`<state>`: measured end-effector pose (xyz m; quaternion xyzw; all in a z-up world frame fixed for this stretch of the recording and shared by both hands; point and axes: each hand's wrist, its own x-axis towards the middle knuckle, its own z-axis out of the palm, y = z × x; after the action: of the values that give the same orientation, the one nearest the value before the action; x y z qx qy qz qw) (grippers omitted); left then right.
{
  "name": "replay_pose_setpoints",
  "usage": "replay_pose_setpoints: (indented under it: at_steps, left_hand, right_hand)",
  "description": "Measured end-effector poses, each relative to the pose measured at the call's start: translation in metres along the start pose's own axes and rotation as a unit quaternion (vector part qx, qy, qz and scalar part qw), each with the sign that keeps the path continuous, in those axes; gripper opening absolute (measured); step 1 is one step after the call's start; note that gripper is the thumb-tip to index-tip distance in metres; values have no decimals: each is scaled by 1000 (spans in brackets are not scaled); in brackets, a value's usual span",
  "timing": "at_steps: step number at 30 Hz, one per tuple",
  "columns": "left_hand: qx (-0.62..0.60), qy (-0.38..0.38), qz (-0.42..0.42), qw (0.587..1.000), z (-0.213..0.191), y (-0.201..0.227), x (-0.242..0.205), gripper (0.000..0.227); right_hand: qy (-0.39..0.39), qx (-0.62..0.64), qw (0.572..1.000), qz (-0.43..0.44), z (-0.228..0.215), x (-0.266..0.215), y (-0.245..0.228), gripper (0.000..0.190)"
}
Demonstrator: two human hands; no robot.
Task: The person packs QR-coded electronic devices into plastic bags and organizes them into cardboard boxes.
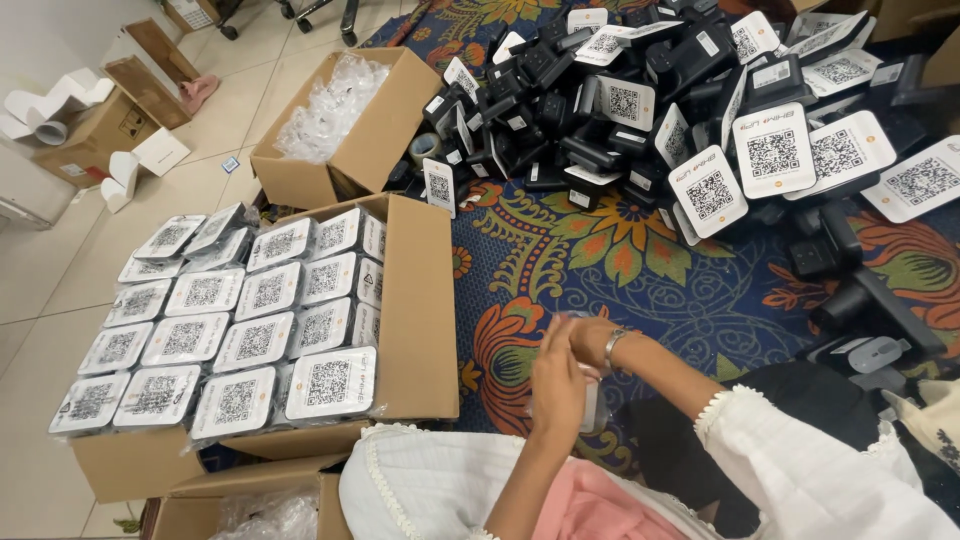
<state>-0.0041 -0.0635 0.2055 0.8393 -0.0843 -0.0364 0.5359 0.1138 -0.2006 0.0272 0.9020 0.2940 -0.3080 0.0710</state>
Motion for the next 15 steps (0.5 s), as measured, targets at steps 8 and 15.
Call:
replay_pose_setpoints:
  at_steps: [8, 15]
  left_hand:
    - [236, 29, 157, 959, -78, -8, 39, 56]
    - [468, -205, 288, 810, -65, -33, 76, 54]
  right_hand:
    - [347, 280, 894, -52, -95, -163, -5, 42]
    - [337, 161, 928, -6, -107, -181, -28, 55]
